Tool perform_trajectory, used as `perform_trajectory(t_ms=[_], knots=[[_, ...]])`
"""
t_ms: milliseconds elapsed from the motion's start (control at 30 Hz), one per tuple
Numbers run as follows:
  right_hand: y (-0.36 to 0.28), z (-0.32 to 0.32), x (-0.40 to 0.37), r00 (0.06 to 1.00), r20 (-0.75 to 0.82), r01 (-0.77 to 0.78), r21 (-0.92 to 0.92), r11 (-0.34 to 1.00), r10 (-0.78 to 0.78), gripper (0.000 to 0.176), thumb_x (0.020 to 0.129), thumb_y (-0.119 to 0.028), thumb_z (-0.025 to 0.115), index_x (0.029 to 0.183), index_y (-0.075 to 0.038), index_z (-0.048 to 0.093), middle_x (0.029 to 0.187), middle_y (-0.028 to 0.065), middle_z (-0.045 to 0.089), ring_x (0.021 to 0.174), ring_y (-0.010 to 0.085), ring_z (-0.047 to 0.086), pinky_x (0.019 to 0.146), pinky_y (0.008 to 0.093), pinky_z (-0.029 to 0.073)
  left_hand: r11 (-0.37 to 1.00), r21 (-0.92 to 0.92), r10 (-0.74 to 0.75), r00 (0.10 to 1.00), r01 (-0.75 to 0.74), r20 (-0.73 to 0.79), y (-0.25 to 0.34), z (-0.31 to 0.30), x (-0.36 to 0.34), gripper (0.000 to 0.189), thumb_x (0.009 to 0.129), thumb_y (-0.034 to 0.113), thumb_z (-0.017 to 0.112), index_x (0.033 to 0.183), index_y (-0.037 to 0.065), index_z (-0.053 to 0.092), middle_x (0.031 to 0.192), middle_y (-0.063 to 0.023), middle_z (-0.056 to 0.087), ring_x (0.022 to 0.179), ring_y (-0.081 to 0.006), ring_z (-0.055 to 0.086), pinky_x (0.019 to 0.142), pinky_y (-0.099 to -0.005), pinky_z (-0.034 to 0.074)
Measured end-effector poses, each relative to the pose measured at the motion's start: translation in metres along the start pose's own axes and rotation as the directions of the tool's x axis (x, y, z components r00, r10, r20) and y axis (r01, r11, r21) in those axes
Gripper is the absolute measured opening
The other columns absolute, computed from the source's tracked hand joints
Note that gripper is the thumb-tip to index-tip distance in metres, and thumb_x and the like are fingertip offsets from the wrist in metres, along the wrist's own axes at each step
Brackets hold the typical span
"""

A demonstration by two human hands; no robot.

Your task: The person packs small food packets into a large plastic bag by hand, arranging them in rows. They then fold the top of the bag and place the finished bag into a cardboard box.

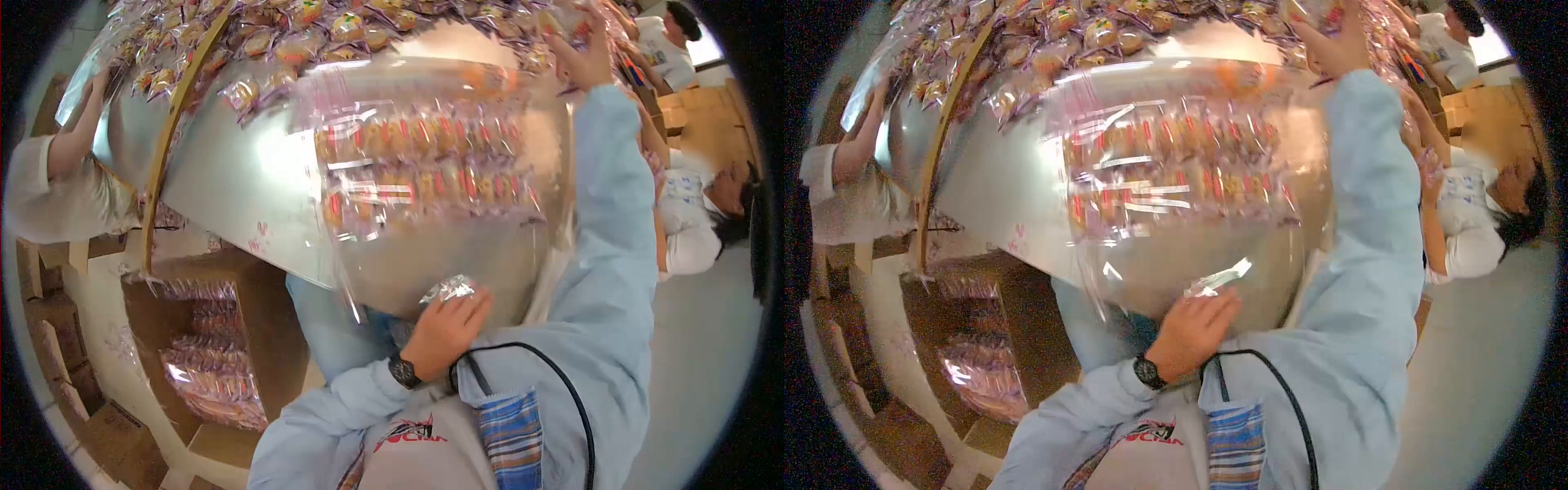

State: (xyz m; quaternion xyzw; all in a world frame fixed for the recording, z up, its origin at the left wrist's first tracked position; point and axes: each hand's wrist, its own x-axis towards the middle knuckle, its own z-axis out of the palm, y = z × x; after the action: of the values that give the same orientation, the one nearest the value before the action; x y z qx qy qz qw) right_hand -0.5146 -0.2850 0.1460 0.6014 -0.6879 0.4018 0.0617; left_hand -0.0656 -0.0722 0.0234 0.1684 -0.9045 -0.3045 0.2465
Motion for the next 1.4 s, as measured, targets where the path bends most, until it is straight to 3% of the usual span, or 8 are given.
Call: perform_trajectory(t_ms=[167,267,467,667,800,1067,1200,1400], knots=[[-0.143,-0.109,-0.182,0.967,-0.027,-0.201,0.530,0.824,0.253,0.085,0.079,-0.019,0.085,0.148,-0.009,0.035,0.127,0.0127,0.060,0.112,0.0245,0.063,0.094,0.0363,0.056,0.959,0.255,-0.063,0.972,0.122,-0.227,0.009,-0.038,-0.048,0.047,0.081,0.017,0.073,0.128,0.017,0.069,0.131,-0.0079,0.065,0.123,-0.0276,0.058,0.104,-0.0530,0.041],[-0.199,-0.126,-0.280,0.954,0.160,-0.258,0.867,0.426,0.253,0.091,0.076,-0.011,0.081,0.151,-0.015,0.030,0.131,0.0155,0.059,0.112,0.0279,0.066,0.093,0.0392,0.058,0.846,0.490,-0.119,0.970,0.210,-0.210,-0.012,-0.055,-0.041,0.043,0.083,0.013,0.064,0.125,0.015,0.069,0.141,-0.0073,0.059,0.130,-0.0274,0.052,0.113,-0.0634,0.030],[-0.225,-0.105,-0.410,0.869,0.397,-0.463,0.863,0.203,0.297,0.087,0.071,-0.005,0.076,0.145,-0.015,0.032,0.141,0.0170,0.052,0.122,0.0283,0.059,0.101,0.0415,0.053,0.712,0.702,0.179,0.958,0.030,-0.222,-0.066,-0.038,-0.040,0.026,0.088,0.011,0.066,0.112,0.014,0.073,0.116,-0.0013,0.073,0.115,-0.0256,0.064,0.115,-0.0551,0.034],[-0.232,-0.051,-0.438,0.899,0.411,-0.415,0.683,0.601,0.153,0.088,0.067,-0.010,0.080,0.143,-0.015,0.036,0.125,0.0124,0.054,0.110,0.0247,0.060,0.090,0.0360,0.051,0.788,0.615,0.274,0.911,-0.029,-0.308,-0.052,-0.072,-0.017,0.020,0.085,0.010,0.070,0.105,0.011,0.072,0.095,-0.0023,0.072,0.090,-0.0232,0.068,0.069,-0.0383,0.056],[-0.267,-0.024,-0.424,0.914,0.400,-0.142,0.476,0.868,-0.070,0.077,0.070,-0.019,0.082,0.138,-0.015,0.046,0.120,0.0146,0.054,0.107,0.0324,0.061,0.093,0.0436,0.053,0.897,0.425,0.118,0.860,0.123,-0.497,-0.009,-0.086,-0.004,0.014,0.088,0.012,0.072,0.102,0.012,0.074,0.083,-0.0072,0.071,0.080,-0.0281,0.067,0.065,-0.0414,0.054],[-0.230,-0.032,-0.344,0.827,0.553,-0.098,-0.035,0.995,0.101,0.079,0.070,-0.028,0.082,0.143,-0.022,0.049,0.118,0.0201,0.055,0.106,0.0388,0.063,0.092,0.0465,0.053,0.977,0.178,0.005,0.819,0.119,-0.574,0.015,-0.063,-0.014,0.022,0.082,0.000,0.077,0.103,0.006,0.077,0.088,-0.0108,0.074,0.078,-0.0248,0.065,0.069,-0.0343,0.053],[-0.184,-0.039,-0.337,0.885,0.460,-0.192,0.207,0.959,0.078,0.083,0.071,-0.032,0.084,0.146,-0.025,0.049,0.135,0.0219,0.052,0.127,0.0416,0.053,0.105,0.0483,0.046,0.985,0.104,-0.036,0.749,0.139,-0.661,0.018,-0.053,-0.015,0.022,0.082,-0.002,0.075,0.102,0.005,0.076,0.091,-0.0091,0.074,0.084,-0.0244,0.065,0.074,-0.0337,0.053],[-0.194,-0.023,-0.353,0.918,0.387,0.053,-0.336,0.940,0.087,0.076,0.077,-0.033,0.081,0.146,-0.026,0.050,0.144,0.0146,0.050,0.137,0.0335,0.046,0.109,0.0584,0.037,0.938,0.118,-0.158,0.707,0.325,-0.689,0.021,-0.038,-0.029,0.037,0.082,0.001,0.074,0.118,0.006,0.070,0.114,-0.0104,0.067,0.101,-0.0261,0.063,0.085,-0.0365,0.052]])
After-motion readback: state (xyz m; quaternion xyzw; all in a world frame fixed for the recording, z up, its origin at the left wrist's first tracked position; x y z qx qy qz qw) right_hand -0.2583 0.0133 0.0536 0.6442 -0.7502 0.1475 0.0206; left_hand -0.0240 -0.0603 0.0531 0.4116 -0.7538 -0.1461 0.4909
